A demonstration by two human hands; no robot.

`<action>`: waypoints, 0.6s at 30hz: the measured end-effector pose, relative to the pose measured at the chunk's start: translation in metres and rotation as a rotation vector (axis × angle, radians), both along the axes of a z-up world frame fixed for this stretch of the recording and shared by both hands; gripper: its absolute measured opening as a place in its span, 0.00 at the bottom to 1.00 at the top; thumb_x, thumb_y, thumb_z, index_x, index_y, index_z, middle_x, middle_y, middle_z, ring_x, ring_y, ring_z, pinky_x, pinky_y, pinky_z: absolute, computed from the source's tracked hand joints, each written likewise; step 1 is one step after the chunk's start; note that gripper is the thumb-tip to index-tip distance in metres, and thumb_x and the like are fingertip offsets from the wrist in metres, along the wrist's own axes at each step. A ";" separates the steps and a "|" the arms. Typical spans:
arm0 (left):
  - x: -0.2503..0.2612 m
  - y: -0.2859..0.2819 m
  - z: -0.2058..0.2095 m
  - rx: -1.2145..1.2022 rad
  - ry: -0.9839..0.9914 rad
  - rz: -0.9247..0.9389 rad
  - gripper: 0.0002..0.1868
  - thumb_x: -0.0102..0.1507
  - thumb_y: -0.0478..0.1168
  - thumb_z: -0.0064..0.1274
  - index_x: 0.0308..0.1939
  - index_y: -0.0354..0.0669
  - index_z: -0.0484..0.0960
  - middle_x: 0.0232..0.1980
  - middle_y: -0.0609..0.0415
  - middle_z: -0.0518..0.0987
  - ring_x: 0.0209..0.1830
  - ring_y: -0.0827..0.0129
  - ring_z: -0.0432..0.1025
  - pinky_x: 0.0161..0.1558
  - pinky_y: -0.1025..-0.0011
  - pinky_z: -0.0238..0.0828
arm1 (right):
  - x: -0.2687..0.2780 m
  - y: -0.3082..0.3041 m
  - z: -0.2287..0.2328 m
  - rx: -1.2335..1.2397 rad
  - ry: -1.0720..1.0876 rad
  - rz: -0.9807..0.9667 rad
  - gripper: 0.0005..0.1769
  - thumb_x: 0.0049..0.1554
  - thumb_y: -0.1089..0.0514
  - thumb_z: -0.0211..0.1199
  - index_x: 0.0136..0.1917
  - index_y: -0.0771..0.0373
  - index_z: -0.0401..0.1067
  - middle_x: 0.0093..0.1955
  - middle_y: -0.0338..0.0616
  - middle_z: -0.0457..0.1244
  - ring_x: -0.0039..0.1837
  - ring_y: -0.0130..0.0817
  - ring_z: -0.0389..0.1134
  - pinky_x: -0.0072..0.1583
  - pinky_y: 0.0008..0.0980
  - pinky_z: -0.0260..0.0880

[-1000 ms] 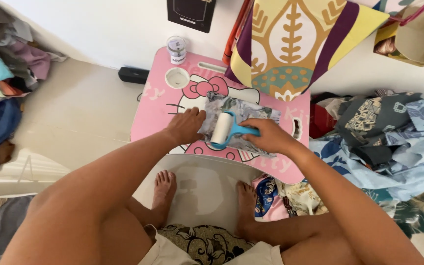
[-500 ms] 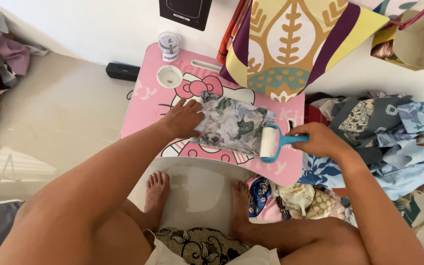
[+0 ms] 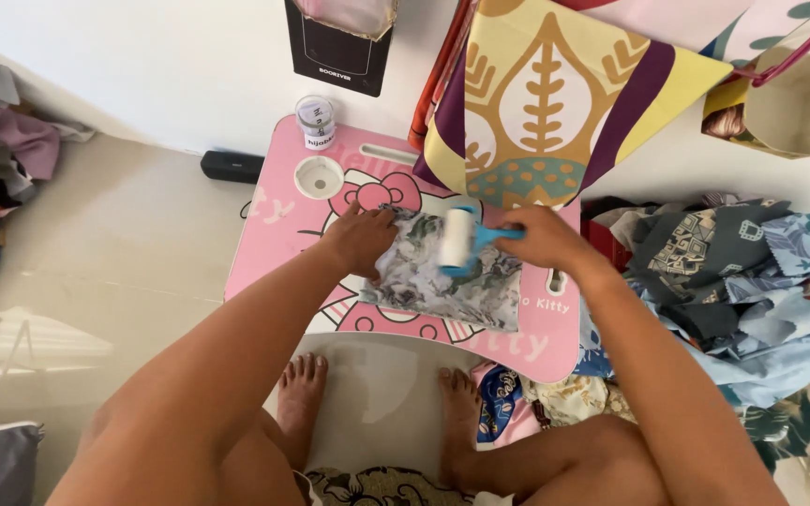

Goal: Using a lint roller to remove lint and debris from a small piece of fabric on a low table.

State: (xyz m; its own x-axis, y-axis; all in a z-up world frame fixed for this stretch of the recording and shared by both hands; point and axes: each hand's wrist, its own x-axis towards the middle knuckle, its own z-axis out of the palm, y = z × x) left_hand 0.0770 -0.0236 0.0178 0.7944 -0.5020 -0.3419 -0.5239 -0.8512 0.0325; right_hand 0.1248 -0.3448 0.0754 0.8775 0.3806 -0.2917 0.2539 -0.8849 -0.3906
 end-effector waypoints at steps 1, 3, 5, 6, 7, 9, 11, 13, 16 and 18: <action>0.000 0.000 0.000 -0.005 0.002 0.000 0.47 0.53 0.56 0.72 0.71 0.45 0.70 0.73 0.48 0.67 0.74 0.55 0.64 0.74 0.41 0.53 | -0.004 -0.017 0.006 -0.005 0.002 0.000 0.20 0.47 0.47 0.70 0.54 0.51 0.81 0.45 0.49 0.72 0.51 0.50 0.72 0.52 0.45 0.70; -0.001 0.002 0.003 -0.016 0.017 -0.009 0.46 0.53 0.56 0.72 0.70 0.43 0.70 0.74 0.47 0.66 0.74 0.54 0.63 0.73 0.40 0.52 | -0.009 -0.049 0.020 -0.042 0.033 -0.091 0.21 0.47 0.49 0.71 0.55 0.52 0.82 0.49 0.54 0.72 0.55 0.52 0.72 0.55 0.46 0.70; -0.003 0.002 0.004 -0.010 0.021 -0.010 0.46 0.54 0.55 0.71 0.71 0.43 0.69 0.75 0.47 0.65 0.76 0.54 0.61 0.74 0.40 0.51 | -0.010 -0.085 0.009 -0.017 0.040 -0.160 0.19 0.48 0.50 0.71 0.54 0.52 0.83 0.45 0.49 0.72 0.51 0.47 0.71 0.53 0.43 0.69; -0.005 0.002 0.006 -0.001 0.024 -0.015 0.46 0.54 0.55 0.70 0.72 0.43 0.69 0.76 0.47 0.64 0.77 0.54 0.59 0.75 0.41 0.50 | -0.012 -0.103 0.004 0.011 0.044 -0.233 0.18 0.48 0.52 0.72 0.53 0.52 0.83 0.41 0.45 0.71 0.47 0.42 0.71 0.51 0.40 0.69; -0.007 0.002 0.009 -0.003 0.026 -0.014 0.46 0.54 0.55 0.70 0.72 0.43 0.69 0.76 0.47 0.64 0.77 0.54 0.59 0.75 0.41 0.50 | -0.015 -0.102 0.007 0.009 0.045 -0.233 0.18 0.48 0.52 0.72 0.53 0.52 0.83 0.41 0.45 0.71 0.47 0.42 0.71 0.51 0.40 0.69; -0.012 0.003 0.017 0.042 -0.012 -0.053 0.46 0.55 0.59 0.69 0.71 0.44 0.70 0.76 0.48 0.64 0.78 0.57 0.58 0.75 0.42 0.49 | -0.022 -0.100 0.012 0.053 0.018 -0.248 0.17 0.50 0.54 0.72 0.53 0.54 0.83 0.41 0.47 0.71 0.47 0.41 0.70 0.51 0.39 0.68; -0.018 0.004 0.024 0.029 -0.002 -0.049 0.46 0.54 0.59 0.69 0.71 0.43 0.70 0.77 0.48 0.63 0.78 0.57 0.57 0.75 0.43 0.50 | -0.031 -0.070 0.018 0.079 0.016 -0.204 0.18 0.50 0.53 0.72 0.54 0.54 0.83 0.44 0.50 0.72 0.50 0.44 0.71 0.53 0.41 0.68; -0.025 0.006 0.034 0.020 0.008 -0.045 0.46 0.54 0.58 0.69 0.70 0.42 0.70 0.78 0.47 0.62 0.79 0.57 0.57 0.76 0.43 0.50 | -0.045 -0.032 0.022 0.110 0.013 -0.159 0.19 0.50 0.53 0.72 0.55 0.55 0.82 0.46 0.53 0.73 0.53 0.46 0.72 0.55 0.43 0.69; -0.033 0.011 0.041 0.024 0.058 -0.041 0.44 0.58 0.56 0.66 0.71 0.39 0.69 0.78 0.46 0.62 0.79 0.56 0.56 0.76 0.45 0.49 | -0.067 0.029 0.021 0.281 0.036 0.051 0.19 0.53 0.56 0.69 0.57 0.61 0.80 0.54 0.60 0.72 0.61 0.60 0.70 0.61 0.52 0.69; -0.034 0.014 0.026 0.019 0.049 -0.052 0.45 0.57 0.58 0.67 0.71 0.37 0.69 0.78 0.45 0.62 0.79 0.55 0.58 0.75 0.43 0.52 | -0.079 0.057 0.010 0.282 0.105 0.070 0.20 0.53 0.51 0.70 0.59 0.52 0.79 0.55 0.47 0.73 0.61 0.50 0.72 0.62 0.44 0.70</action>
State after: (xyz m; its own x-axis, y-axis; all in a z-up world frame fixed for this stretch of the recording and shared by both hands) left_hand 0.0430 -0.0098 0.0438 0.7497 -0.5351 -0.3895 -0.5655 -0.8237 0.0431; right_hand 0.0453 -0.2882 0.0851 0.8169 0.5182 -0.2532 0.2560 -0.7192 -0.6459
